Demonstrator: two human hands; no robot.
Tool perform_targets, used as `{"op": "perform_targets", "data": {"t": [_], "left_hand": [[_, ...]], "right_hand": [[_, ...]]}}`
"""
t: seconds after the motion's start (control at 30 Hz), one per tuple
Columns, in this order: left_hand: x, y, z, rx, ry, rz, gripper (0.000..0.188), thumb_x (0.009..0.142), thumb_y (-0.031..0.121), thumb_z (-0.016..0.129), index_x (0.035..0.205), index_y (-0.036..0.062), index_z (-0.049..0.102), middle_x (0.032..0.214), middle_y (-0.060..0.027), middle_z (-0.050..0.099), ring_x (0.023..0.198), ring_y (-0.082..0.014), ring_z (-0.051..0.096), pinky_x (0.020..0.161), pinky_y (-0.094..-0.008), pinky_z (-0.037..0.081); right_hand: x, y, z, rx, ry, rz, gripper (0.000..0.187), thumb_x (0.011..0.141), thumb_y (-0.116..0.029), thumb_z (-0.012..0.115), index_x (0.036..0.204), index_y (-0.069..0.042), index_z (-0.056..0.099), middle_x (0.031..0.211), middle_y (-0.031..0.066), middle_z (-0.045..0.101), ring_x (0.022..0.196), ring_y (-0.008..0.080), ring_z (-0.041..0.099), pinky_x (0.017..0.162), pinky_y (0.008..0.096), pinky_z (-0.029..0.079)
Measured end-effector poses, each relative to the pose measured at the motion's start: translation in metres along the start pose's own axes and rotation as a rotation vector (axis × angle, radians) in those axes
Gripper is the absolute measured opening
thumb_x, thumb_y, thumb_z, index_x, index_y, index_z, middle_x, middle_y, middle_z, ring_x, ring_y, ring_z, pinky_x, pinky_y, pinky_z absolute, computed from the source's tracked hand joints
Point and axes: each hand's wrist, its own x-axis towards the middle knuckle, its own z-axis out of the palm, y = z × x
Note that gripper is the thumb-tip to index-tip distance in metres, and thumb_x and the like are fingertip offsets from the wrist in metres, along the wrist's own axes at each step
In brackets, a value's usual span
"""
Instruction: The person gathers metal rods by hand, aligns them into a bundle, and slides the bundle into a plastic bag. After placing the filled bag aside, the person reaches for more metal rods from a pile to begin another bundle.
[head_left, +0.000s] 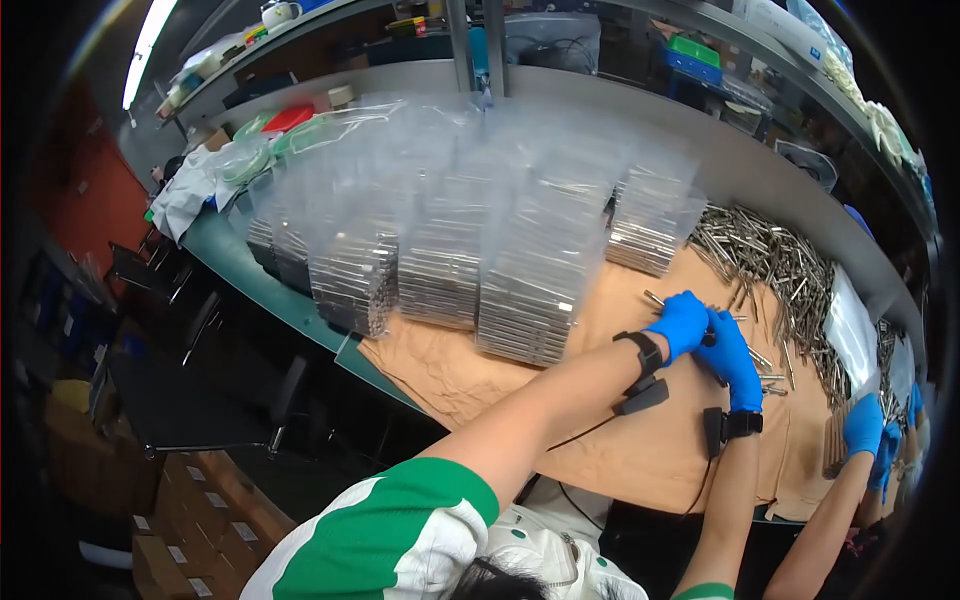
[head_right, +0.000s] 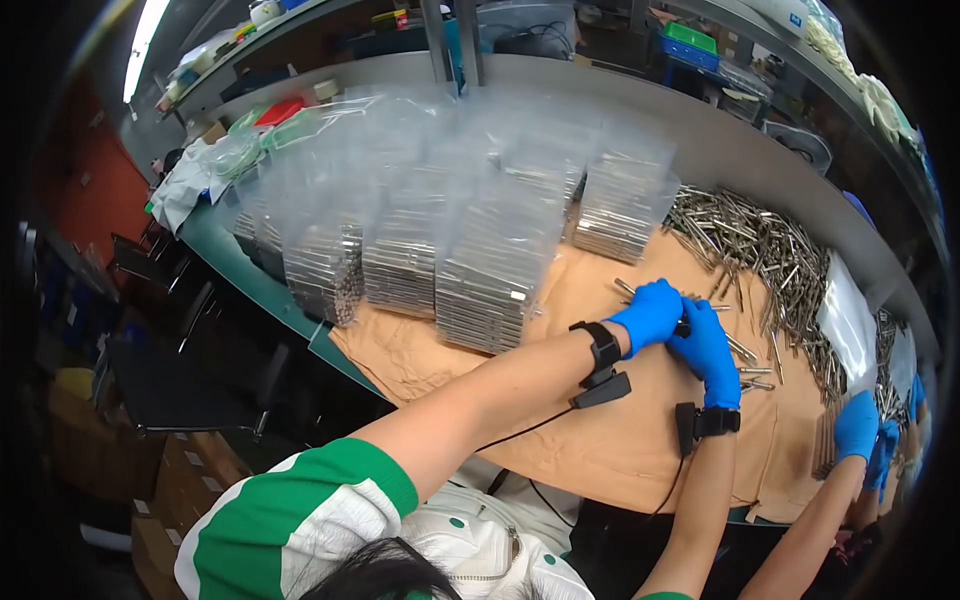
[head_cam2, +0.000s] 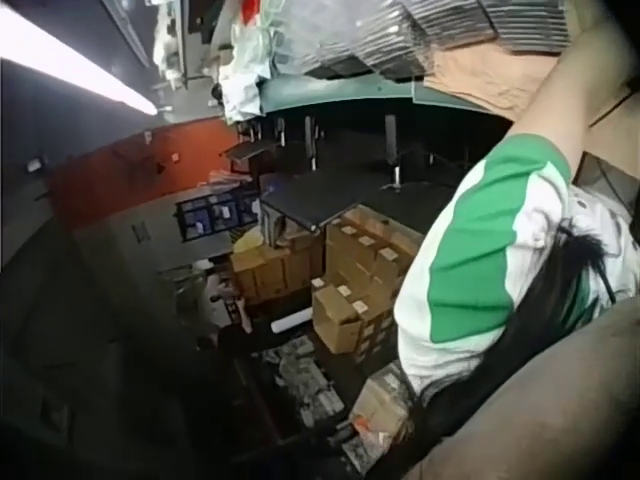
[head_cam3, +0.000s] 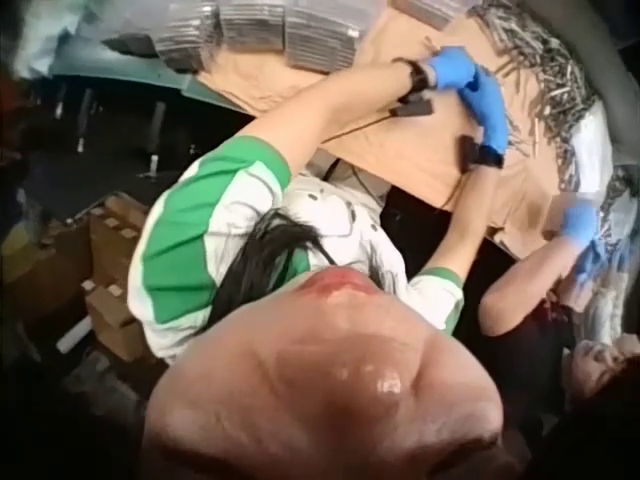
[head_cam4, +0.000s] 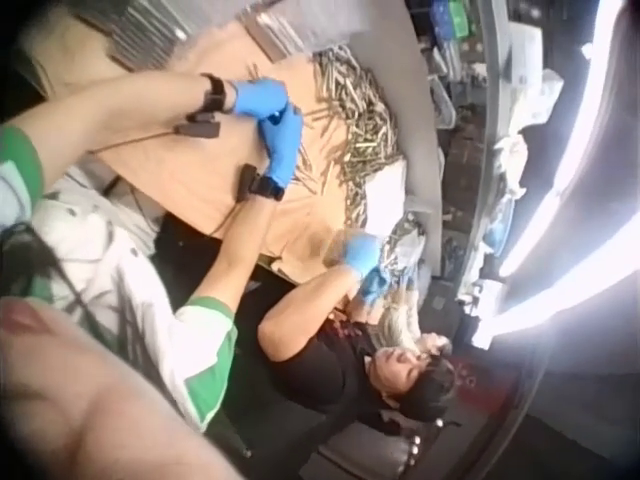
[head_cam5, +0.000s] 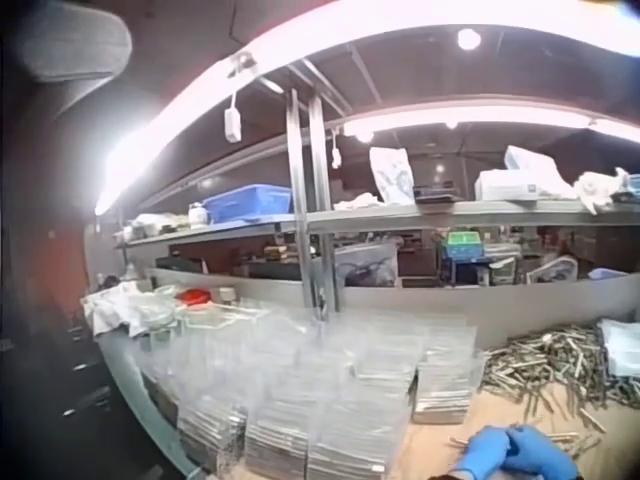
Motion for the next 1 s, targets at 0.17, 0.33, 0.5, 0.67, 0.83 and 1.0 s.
{"op": "perform_targets", "data": {"t": [0.17, 0.33, 0.5, 0.67, 0.83, 1.0], "left_hand": [[-0.031, 0.001, 0.015, -0.013, 0.102, 0.006, 0.016, 0.068, 0.011, 0.060, 0.082, 0.0043, 0.060, 0.083, -0.0149, 0.058, 0.080, -0.0292, 0.058, 0.063, -0.0392, 0.048], [-0.063, -0.002, 0.014, -0.030, 0.235, 0.105, 0.017, 0.068, 0.011, 0.061, 0.084, 0.0050, 0.058, 0.080, -0.0127, 0.056, 0.077, -0.0274, 0.058, 0.064, -0.0375, 0.046], [-0.066, 0.003, 0.005, -0.012, 0.086, 0.123, 0.023, 0.067, 0.014, 0.064, 0.087, 0.0057, 0.057, 0.082, -0.0120, 0.056, 0.077, -0.0263, 0.057, 0.064, -0.0368, 0.045], [-0.072, -0.002, -0.006, 0.025, 0.073, 0.150, 0.025, 0.066, 0.016, 0.064, 0.089, 0.0065, 0.057, 0.086, -0.0115, 0.056, 0.080, -0.0263, 0.056, 0.067, -0.0373, 0.042], [-0.077, 0.005, -0.015, 0.232, -0.049, 0.160, 0.023, 0.066, 0.017, 0.063, 0.086, 0.0070, 0.059, 0.089, -0.0109, 0.055, 0.084, -0.0246, 0.055, 0.069, -0.0360, 0.040], [-0.073, -0.002, -0.006, 0.236, -0.103, 0.143, 0.020, 0.065, 0.018, 0.063, 0.081, 0.0062, 0.062, 0.085, -0.0113, 0.057, 0.077, -0.0240, 0.058, 0.063, -0.0348, 0.042]], "right_hand": [[-0.014, -0.030, -0.008, 0.166, -0.137, 0.204, 0.053, 0.063, -0.014, 0.071, 0.112, -0.008, 0.052, 0.096, 0.0142, 0.050, 0.098, 0.0318, 0.050, 0.083, 0.0372, 0.043], [-0.020, -0.036, -0.029, -0.200, -0.136, 0.091, 0.057, 0.056, -0.015, 0.076, 0.109, -0.009, 0.055, 0.108, 0.0127, 0.048, 0.111, 0.0308, 0.043, 0.089, 0.0382, 0.039], [-0.023, -0.013, -0.023, -0.097, -0.095, -0.131, 0.053, 0.050, -0.021, 0.078, 0.100, -0.012, 0.060, 0.117, 0.0127, 0.047, 0.110, 0.0325, 0.043, 0.091, 0.0409, 0.037], [-0.016, -0.007, -0.021, -0.162, -0.152, -0.249, 0.045, 0.062, -0.022, 0.072, 0.103, -0.010, 0.059, 0.108, 0.0153, 0.054, 0.106, 0.0320, 0.048, 0.090, 0.0392, 0.039], [0.133, -0.047, 0.036, 0.387, -0.015, 0.051, 0.037, 0.082, -0.021, 0.049, 0.114, -0.004, 0.052, 0.085, 0.0146, 0.057, 0.078, 0.0212, 0.052, 0.075, 0.0287, 0.042], [0.152, -0.086, 0.038, 0.574, 0.084, 0.112, 0.040, 0.088, -0.018, 0.041, 0.123, 0.000, 0.044, 0.081, 0.0122, 0.056, 0.064, 0.0155, 0.046, 0.069, 0.0256, 0.043]]}}
